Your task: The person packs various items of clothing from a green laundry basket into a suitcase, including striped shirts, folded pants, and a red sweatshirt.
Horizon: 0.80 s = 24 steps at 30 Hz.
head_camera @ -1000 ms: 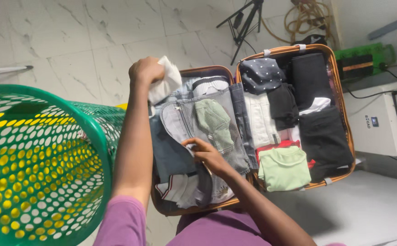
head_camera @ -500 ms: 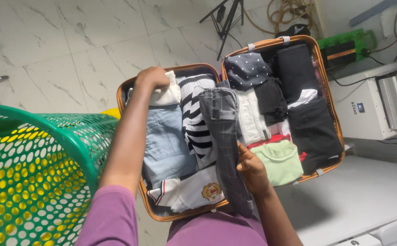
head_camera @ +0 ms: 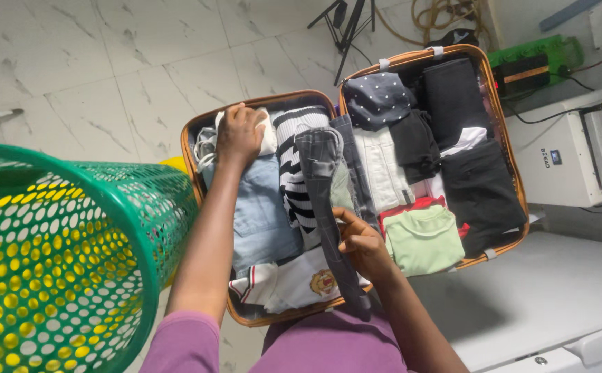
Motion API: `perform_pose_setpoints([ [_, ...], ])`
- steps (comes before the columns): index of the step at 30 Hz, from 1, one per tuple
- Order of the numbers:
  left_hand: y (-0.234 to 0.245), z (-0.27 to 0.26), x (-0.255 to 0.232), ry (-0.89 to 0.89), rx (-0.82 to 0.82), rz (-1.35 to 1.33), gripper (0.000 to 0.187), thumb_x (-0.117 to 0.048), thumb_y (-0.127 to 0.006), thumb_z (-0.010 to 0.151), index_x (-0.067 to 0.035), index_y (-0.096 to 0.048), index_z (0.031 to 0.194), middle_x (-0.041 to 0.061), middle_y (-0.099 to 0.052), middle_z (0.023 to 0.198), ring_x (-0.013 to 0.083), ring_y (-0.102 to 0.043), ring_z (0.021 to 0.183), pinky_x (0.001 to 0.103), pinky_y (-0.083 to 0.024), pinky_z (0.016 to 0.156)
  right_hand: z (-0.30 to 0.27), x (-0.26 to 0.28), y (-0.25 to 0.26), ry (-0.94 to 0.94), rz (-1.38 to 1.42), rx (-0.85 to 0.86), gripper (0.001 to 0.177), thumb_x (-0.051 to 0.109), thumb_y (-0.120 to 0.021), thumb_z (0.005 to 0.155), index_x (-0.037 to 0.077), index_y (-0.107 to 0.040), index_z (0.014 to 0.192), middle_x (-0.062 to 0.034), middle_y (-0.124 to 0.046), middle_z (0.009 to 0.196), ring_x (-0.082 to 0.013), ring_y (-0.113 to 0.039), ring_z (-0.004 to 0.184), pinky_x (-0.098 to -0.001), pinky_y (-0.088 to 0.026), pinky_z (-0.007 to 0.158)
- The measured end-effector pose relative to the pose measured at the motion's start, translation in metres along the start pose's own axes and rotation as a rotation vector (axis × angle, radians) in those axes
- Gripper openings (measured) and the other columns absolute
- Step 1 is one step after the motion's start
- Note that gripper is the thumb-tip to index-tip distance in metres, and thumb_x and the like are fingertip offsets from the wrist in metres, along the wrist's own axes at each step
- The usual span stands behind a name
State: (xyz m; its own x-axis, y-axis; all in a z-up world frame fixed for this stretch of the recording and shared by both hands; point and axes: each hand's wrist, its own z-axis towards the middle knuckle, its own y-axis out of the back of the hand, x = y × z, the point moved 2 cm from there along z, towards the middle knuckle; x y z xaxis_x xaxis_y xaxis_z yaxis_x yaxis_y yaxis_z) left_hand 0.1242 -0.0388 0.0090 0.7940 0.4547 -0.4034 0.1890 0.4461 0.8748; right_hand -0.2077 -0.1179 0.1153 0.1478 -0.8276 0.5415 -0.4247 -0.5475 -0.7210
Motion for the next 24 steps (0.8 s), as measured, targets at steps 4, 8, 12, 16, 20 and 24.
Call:
perform_pose_setpoints([
  [4, -0.007, 0.000, 0.001, 0.050, 0.043, 0.023, 0.030, -0.025, -0.065, 0.096, -0.013, -0.069, 0.124, 0.008, -0.066, 0.126, 0.0324, -0.051, 0.133, 0.047, -0.040, 0.112, 0.015, -0.006, -0.016, 0.046, 0.022, 0.010, 0.068, 0.002, -0.056, 0.074, 0.000, -0.050, 0.142, -0.0116, -0.063, 0.107, -0.0167, -0.062, 0.089, -0.0277, -0.052, 0.079],
  [8, 0.012, -0.025, -0.029, 0.118, -0.086, 0.170, 0.041, -0.021, -0.062, 0.094, -0.017, -0.067, 0.134, 0.014, -0.061, 0.142, 0.0326, -0.049, 0.135, 0.054, -0.033, 0.115, 0.005, 0.020, 0.005, 0.151, 0.065, -0.004, 0.066, 0.005, -0.057, 0.078, -0.003, -0.049, 0.144, -0.0162, -0.064, 0.118, -0.0223, -0.065, 0.101, -0.0339, -0.055, 0.090],
  [12, 0.048, -0.122, -0.095, 0.382, -0.297, 0.028, 0.047, -0.031, -0.064, 0.102, -0.007, -0.059, 0.143, 0.022, -0.054, 0.148, 0.0383, -0.045, 0.142, 0.057, -0.031, 0.119, -0.035, 0.110, 0.069, 0.396, -0.186, -0.176, 0.070, 0.005, -0.048, 0.078, -0.007, -0.047, 0.146, -0.0157, -0.059, 0.141, -0.0209, -0.061, 0.131, -0.0329, -0.048, 0.114],
  [16, 0.037, -0.233, -0.177, 0.479, -0.170, 0.124, 0.065, -0.055, -0.049, 0.101, -0.018, -0.046, 0.155, 0.022, -0.033, 0.165, 0.0428, -0.031, 0.152, 0.065, -0.021, 0.120, -0.067, 0.153, 0.112, 0.392, -0.253, -0.230, 0.067, 0.003, -0.042, 0.082, -0.011, -0.049, 0.147, -0.0193, -0.063, 0.135, -0.0260, -0.063, 0.123, -0.0383, -0.049, 0.109],
  [20, 0.003, -0.277, -0.183, 0.522, -0.018, 0.240, 0.078, -0.067, -0.043, 0.097, -0.022, -0.037, 0.159, 0.022, -0.023, 0.168, 0.0416, -0.024, 0.153, 0.068, -0.014, 0.118, -0.069, 0.150, 0.125, 0.295, -0.143, -0.234, 0.066, 0.000, -0.041, 0.080, -0.010, -0.047, 0.145, -0.0190, -0.063, 0.135, -0.0268, -0.063, 0.124, -0.0377, -0.050, 0.110],
  [24, -0.009, -0.283, -0.178, 0.537, -0.050, 0.212, 0.075, -0.066, -0.042, 0.100, -0.024, -0.036, 0.162, 0.019, -0.023, 0.171, 0.0393, -0.022, 0.156, 0.067, -0.011, 0.121, -0.067, 0.141, 0.122, 0.300, -0.127, -0.203, 0.067, -0.001, -0.040, 0.081, -0.008, -0.045, 0.147, -0.0183, -0.062, 0.134, -0.0262, -0.064, 0.122, -0.0376, -0.051, 0.107],
])
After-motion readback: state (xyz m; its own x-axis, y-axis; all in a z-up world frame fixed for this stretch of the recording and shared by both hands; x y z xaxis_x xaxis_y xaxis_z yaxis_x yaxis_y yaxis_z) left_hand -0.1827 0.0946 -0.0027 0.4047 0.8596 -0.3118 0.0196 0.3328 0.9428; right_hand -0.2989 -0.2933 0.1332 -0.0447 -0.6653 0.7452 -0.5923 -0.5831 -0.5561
